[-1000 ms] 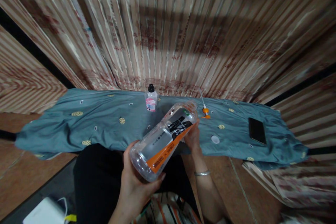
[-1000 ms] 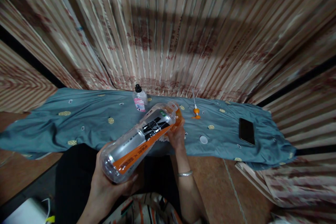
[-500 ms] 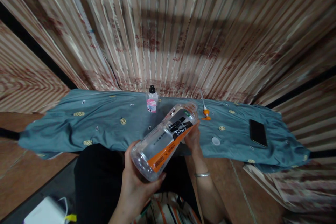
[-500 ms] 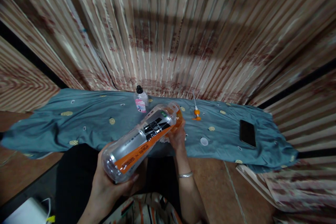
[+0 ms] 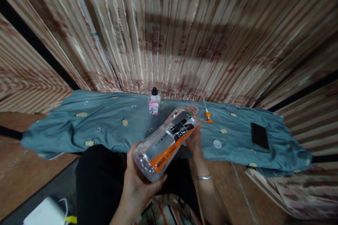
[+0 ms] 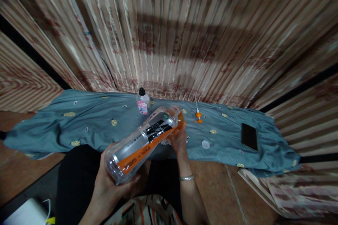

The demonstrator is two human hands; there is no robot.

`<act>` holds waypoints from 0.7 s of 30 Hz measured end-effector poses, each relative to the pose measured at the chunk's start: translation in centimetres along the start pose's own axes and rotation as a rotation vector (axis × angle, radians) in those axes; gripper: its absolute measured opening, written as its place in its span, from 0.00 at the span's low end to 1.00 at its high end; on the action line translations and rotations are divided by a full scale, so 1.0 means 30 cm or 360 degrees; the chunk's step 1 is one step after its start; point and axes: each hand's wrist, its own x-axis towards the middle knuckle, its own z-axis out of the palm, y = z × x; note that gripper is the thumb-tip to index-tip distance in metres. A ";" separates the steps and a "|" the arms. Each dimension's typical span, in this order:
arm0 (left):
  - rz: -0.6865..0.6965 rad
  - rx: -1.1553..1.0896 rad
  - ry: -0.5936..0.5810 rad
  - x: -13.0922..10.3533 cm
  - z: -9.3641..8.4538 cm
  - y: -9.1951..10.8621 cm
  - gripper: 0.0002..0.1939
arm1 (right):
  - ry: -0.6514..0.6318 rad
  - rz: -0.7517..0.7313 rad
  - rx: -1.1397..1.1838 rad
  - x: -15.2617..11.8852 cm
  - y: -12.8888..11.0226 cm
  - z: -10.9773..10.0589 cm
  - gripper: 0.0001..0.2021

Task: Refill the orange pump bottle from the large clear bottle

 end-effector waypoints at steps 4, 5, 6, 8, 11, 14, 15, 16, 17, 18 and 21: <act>0.0000 -0.0038 -0.0001 0.004 -0.002 -0.009 0.42 | -0.0028 0.0025 0.0049 -0.001 -0.013 -0.004 0.33; 0.0006 -0.0046 -0.0002 0.006 -0.004 -0.012 0.42 | -0.0029 0.0023 0.0062 -0.001 -0.015 -0.005 0.34; 0.0010 -0.0053 -0.0006 0.008 -0.006 -0.015 0.42 | -0.0028 0.0021 0.0070 0.000 -0.017 -0.005 0.34; 0.0013 -0.0059 -0.0038 0.013 -0.013 -0.022 0.42 | -0.0038 0.0019 0.0077 0.000 -0.018 -0.006 0.34; 0.0028 -0.0018 -0.0118 0.019 -0.022 -0.032 0.43 | -0.0047 0.0025 0.0064 0.001 -0.016 -0.005 0.33; 0.0039 -0.0032 -0.0083 0.017 -0.021 -0.036 0.43 | -0.0048 0.0038 0.0049 0.000 -0.015 -0.006 0.32; 0.0044 -0.0052 -0.0050 0.016 -0.020 -0.037 0.43 | -0.0052 0.0039 0.0048 -0.001 -0.017 -0.007 0.32; 0.0050 -0.0065 -0.0030 0.016 -0.019 -0.039 0.42 | -0.0057 0.0035 0.0049 -0.002 -0.019 -0.009 0.32; 0.0058 -0.0062 -0.0029 0.017 -0.020 -0.042 0.42 | -0.0065 0.0024 0.0050 -0.003 -0.023 -0.010 0.31; 0.0070 -0.0042 -0.0060 0.019 -0.023 -0.046 0.43 | -0.0071 0.0008 0.0048 -0.005 -0.027 -0.012 0.30; 0.0100 0.0028 -0.0180 0.032 -0.036 -0.061 0.44 | -0.0071 -0.0021 0.0016 -0.008 -0.035 -0.017 0.27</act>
